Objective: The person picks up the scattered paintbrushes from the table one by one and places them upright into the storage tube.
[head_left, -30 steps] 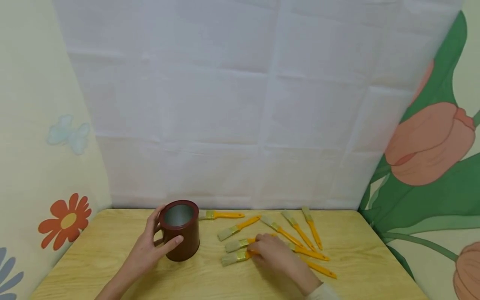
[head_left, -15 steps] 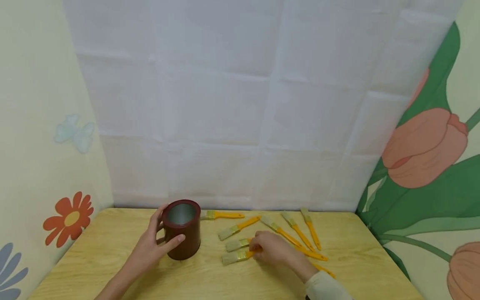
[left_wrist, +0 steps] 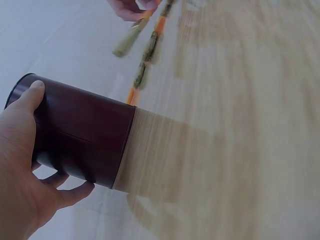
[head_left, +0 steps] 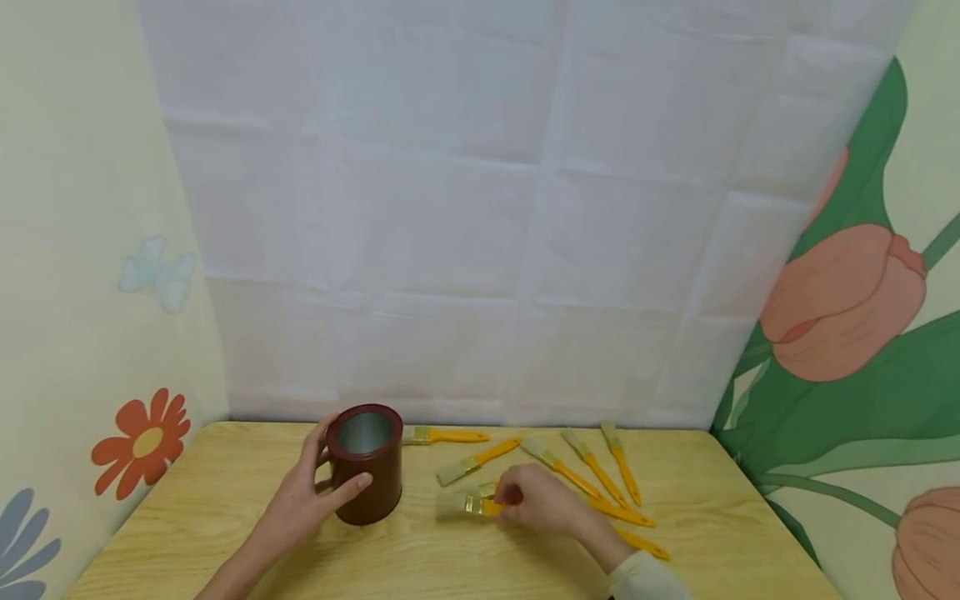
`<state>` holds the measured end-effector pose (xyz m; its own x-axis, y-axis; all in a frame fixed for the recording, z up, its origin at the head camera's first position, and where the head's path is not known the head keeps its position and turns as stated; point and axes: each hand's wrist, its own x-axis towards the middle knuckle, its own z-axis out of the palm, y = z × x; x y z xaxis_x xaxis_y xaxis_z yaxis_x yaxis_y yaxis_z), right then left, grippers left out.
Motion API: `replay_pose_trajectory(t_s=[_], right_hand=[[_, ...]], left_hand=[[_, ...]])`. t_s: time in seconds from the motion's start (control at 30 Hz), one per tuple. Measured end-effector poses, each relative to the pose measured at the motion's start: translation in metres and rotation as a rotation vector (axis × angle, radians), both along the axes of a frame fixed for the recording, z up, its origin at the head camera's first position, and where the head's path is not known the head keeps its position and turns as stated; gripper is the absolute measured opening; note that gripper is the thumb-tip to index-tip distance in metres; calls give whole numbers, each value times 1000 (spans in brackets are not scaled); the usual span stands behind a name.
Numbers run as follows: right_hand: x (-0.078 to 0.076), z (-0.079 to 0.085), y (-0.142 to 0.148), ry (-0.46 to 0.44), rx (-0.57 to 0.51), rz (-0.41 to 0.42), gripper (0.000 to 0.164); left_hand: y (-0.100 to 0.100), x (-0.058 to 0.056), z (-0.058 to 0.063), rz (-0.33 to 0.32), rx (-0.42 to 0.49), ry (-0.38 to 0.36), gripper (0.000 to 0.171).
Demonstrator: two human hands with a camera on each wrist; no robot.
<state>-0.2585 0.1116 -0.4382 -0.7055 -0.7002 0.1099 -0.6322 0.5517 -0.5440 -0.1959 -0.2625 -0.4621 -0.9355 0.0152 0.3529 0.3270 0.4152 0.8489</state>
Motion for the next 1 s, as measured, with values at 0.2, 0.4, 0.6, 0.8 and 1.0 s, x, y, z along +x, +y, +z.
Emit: replay_pose_trajectory(t_s=[0.2,0.4,0.6,0.8,1.0], right_hand=[[1,5,-2,-169,-172,-56,13],[4,8,-4,-220,-286,-131,15],[6,16,-10,-251,-371,-163,16],[9,26,-18,-203,-420,-189,18],[17,42,-30,-96,-483,-202,17]], left_hand=[[1,1,1,1,8,-6,93],[1,2,2,1,11,-1,92],[1,2,2,1,9,-6,94],[3,3,0,-27,22,-5,95],[8,4,-2,-58,56,2,95]])
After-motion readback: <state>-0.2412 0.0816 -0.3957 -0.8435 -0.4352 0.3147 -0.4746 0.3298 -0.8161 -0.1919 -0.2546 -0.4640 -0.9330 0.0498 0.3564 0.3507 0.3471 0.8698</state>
